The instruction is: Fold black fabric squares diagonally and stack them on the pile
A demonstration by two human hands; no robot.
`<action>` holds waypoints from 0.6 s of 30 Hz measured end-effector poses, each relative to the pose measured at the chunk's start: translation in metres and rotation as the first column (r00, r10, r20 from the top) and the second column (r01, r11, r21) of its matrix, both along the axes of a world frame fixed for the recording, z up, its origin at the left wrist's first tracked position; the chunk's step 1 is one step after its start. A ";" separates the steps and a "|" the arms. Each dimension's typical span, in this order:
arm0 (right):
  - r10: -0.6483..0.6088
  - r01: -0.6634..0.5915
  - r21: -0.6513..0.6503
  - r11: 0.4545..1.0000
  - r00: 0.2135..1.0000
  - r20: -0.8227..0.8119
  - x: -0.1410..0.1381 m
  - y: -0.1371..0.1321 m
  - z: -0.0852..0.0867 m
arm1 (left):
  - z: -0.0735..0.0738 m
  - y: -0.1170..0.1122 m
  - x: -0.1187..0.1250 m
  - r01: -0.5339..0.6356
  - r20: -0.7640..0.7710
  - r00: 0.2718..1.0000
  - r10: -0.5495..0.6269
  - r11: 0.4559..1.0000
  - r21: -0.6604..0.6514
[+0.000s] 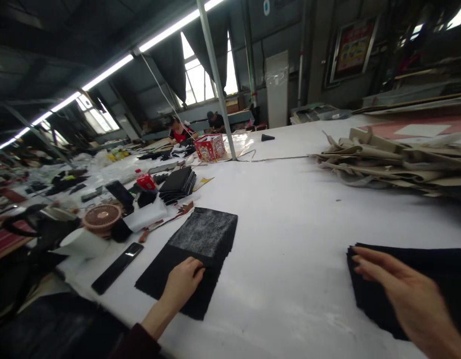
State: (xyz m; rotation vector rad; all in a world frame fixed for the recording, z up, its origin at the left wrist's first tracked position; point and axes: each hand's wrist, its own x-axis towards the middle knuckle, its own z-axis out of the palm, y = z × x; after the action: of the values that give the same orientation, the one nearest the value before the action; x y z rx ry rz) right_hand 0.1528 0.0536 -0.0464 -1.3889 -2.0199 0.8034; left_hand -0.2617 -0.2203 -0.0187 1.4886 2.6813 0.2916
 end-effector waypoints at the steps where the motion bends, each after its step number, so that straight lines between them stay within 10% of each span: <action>1: 0.021 -0.041 -0.129 0.991 0.988 -0.150 -0.032 -0.018 0.008 | -0.003 0.000 0.000 0.013 -0.003 1.000 -0.013 1.000 0.007; 4: 0.343 -0.403 -0.221 0.888 0.902 -0.263 -0.130 -0.080 0.031 | -0.006 0.002 -0.004 0.018 0.033 0.999 -0.019 0.999 0.040; 9: 0.768 -0.753 0.153 0.640 0.626 -0.137 -0.247 -0.156 0.033 | 0.000 -0.001 -0.028 0.030 0.195 0.980 -0.052 0.993 0.113; 18: 0.772 -0.771 0.321 0.551 0.617 0.156 -0.294 -0.161 0.003 | 0.006 0.002 -0.063 0.132 0.471 0.864 -0.179 0.982 0.132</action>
State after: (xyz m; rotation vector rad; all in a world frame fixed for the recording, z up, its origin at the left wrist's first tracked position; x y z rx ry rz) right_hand -0.1408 -0.1078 -0.0435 -0.2095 -2.6241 0.6931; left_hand -0.3250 -0.2182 -0.0131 1.4140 2.1677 0.6885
